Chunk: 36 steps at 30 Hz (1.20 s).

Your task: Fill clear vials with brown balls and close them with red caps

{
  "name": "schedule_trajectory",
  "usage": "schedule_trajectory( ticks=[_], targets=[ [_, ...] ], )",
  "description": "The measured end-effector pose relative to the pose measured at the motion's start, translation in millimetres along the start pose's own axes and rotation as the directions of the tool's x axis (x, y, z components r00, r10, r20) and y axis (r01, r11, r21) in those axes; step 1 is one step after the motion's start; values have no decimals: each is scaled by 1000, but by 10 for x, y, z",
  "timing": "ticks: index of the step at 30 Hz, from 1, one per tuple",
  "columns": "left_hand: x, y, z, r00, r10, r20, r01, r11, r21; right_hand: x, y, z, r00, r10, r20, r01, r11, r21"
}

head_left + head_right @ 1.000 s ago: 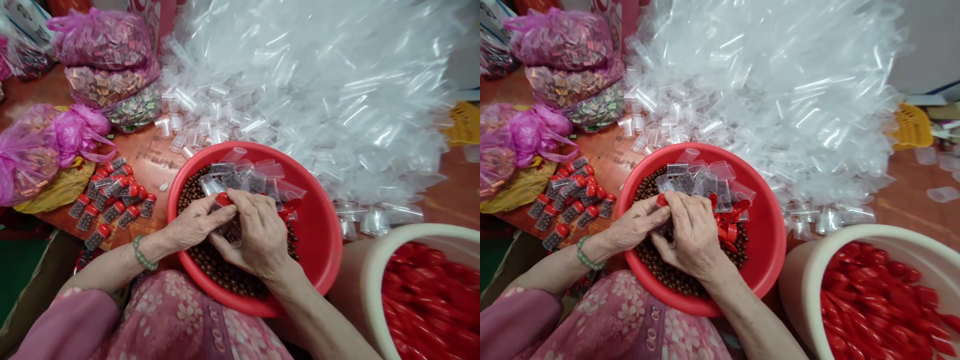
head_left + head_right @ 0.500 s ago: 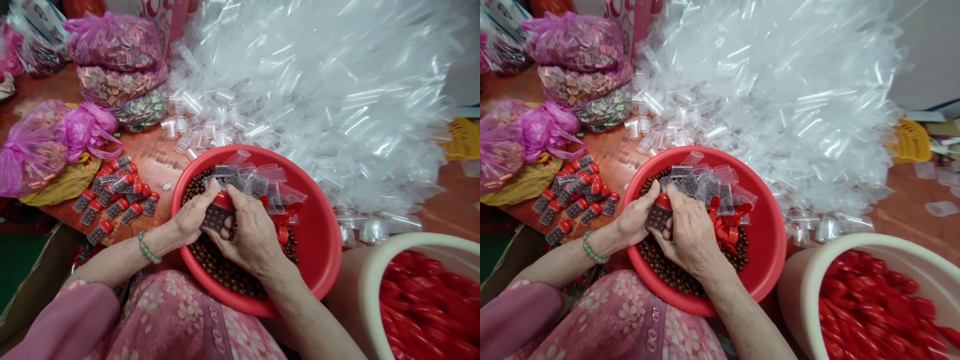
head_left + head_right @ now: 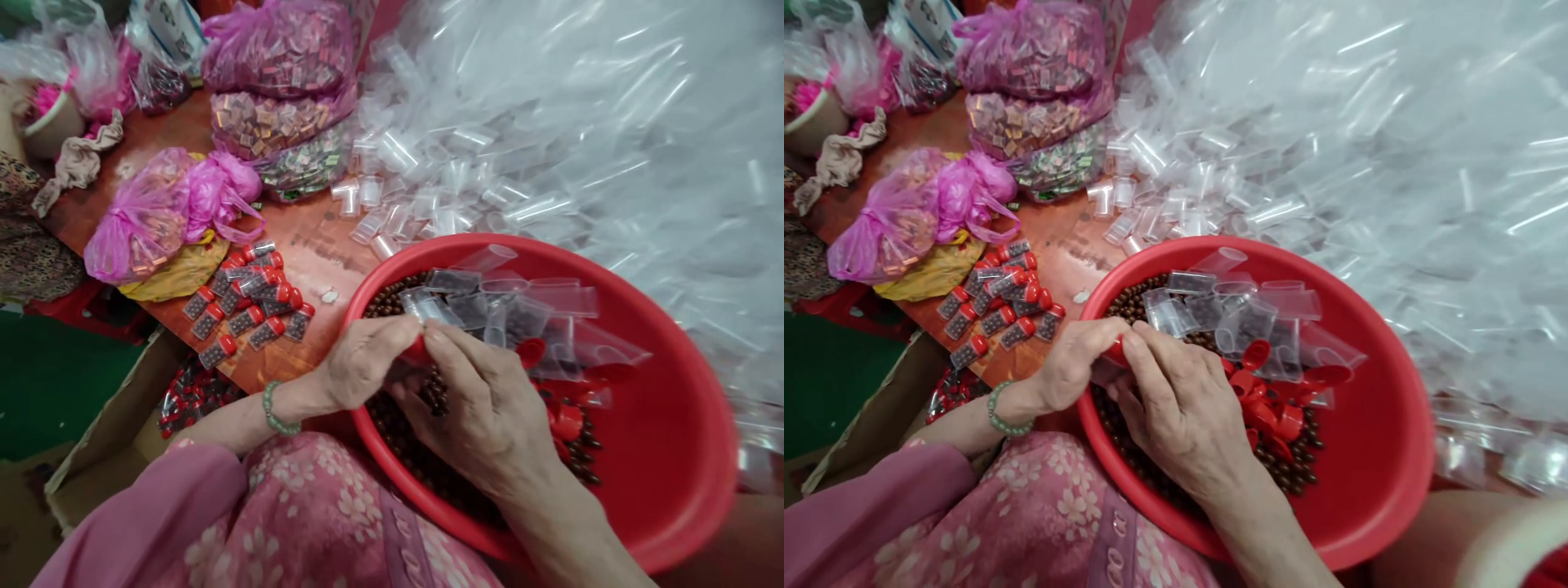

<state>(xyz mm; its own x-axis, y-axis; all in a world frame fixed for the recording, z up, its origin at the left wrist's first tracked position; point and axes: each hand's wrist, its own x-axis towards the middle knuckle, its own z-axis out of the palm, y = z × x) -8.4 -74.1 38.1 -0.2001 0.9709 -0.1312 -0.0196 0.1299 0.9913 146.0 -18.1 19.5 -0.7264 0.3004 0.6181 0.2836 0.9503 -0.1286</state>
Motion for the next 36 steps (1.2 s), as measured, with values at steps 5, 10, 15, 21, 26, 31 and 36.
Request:
schedule_trajectory(
  ticks=[5, 10, 15, 21, 26, 31, 36],
  targets=[
    [-71, -157, -785, 844, 406, -349, -98, 758, 645, -41, 198, -163, 971, 198, 134, -192, 980, -56],
    [45, -421, -1483, 790, 543, -284, 109, 332, 937, -181, 450, -382, 894, 412, 176, -397, 910, -118],
    [19, -642, -1658, 832, 517, -200, 97, 219, 971, -322, 531, -464, 826, 484, 288, -459, 875, -155],
    [-53, -612, -1389, 783, 589, -201, 26, 292, 956, -275, 604, -314, 704, 456, 544, -289, 884, -368],
    [-24, -271, -821, 785, 619, -34, -219, 328, 919, -131, 622, -199, 643, 450, 619, -188, 877, -442],
    [303, 16, -224, 790, 323, 522, -595, 193, 780, -98, 577, -234, 630, 457, 628, -194, 875, -443],
    [716, 7, 85, 720, 63, 691, -691, -22, 722, -166, 558, -288, 645, 468, 604, -224, 872, -435]
  ],
)
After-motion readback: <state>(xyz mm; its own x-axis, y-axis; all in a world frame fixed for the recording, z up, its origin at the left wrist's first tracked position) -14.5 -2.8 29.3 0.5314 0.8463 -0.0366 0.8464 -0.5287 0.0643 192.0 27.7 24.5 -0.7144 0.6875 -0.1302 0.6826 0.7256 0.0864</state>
